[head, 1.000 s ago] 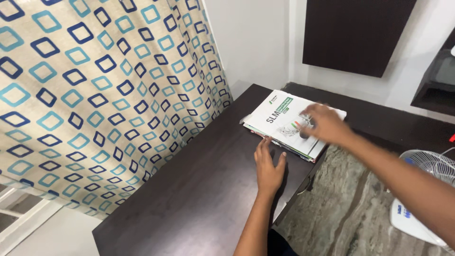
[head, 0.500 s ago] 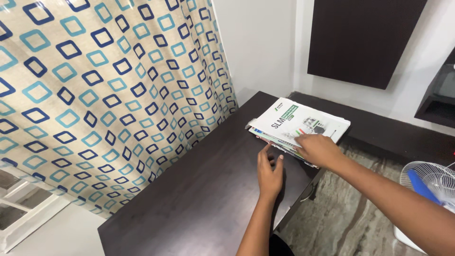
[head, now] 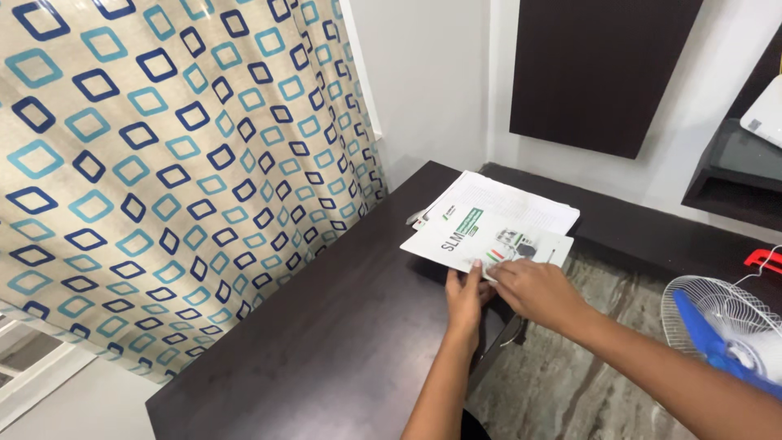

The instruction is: The person organizes a desk by placing pens and cables into containers, then moves the containers, a notebook, and a stack of books into a drawer. The person closes the drawer at the end.

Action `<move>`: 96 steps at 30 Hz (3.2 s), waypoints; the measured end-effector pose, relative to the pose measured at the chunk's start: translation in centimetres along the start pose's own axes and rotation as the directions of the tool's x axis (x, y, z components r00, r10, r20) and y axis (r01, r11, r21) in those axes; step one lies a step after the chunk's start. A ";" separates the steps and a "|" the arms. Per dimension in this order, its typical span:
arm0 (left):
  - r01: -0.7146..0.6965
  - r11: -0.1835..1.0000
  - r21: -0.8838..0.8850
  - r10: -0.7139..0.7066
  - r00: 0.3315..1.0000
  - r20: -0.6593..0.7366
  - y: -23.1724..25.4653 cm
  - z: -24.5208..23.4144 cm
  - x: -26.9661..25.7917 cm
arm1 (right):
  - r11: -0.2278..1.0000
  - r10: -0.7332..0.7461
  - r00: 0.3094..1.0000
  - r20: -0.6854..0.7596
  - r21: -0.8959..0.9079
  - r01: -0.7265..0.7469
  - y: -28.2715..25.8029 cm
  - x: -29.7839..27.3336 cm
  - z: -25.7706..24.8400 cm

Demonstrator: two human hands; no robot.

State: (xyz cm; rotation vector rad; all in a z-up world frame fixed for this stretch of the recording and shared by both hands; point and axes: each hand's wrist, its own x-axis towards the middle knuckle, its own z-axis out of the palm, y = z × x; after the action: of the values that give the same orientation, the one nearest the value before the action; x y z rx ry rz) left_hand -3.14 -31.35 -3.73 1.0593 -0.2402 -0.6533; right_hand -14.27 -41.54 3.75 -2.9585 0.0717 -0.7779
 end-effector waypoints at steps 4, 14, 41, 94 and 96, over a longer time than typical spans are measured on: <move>-0.024 1.000 -0.013 0.024 0.999 -0.028 -0.1 1.1 -0.7 | 0.983 0.108 0.991 0.083 0.139 -0.119 0.0 -0.8 -1.3; 0.109 0.980 -0.169 -0.106 0.994 0.028 -1.3 4.0 -5.7 | 0.234 0.843 0.535 0.058 0.856 -0.461 12.8 -8.8 2.8; 0.466 0.879 0.100 -0.476 0.844 0.246 -14.3 3.7 -18.6 | -0.501 0.645 0.284 0.710 0.673 -0.544 15.8 -38.9 0.6; -0.040 0.899 0.436 0.216 0.907 -0.362 -1.1 5.5 1.9 | 0.928 0.370 0.928 -0.043 0.068 -0.367 21.5 3.6 5.2; -0.011 0.868 0.496 0.224 0.901 -0.372 -1.1 6.0 3.0 | 0.911 0.411 0.902 0.131 -0.029 -0.410 21.3 5.3 6.1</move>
State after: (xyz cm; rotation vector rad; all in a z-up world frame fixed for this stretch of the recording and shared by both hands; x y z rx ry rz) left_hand -4.06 -37.90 -2.15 1.6292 -0.0904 -0.2329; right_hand -7.21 -62.69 -0.89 -2.8306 0.6629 -0.5162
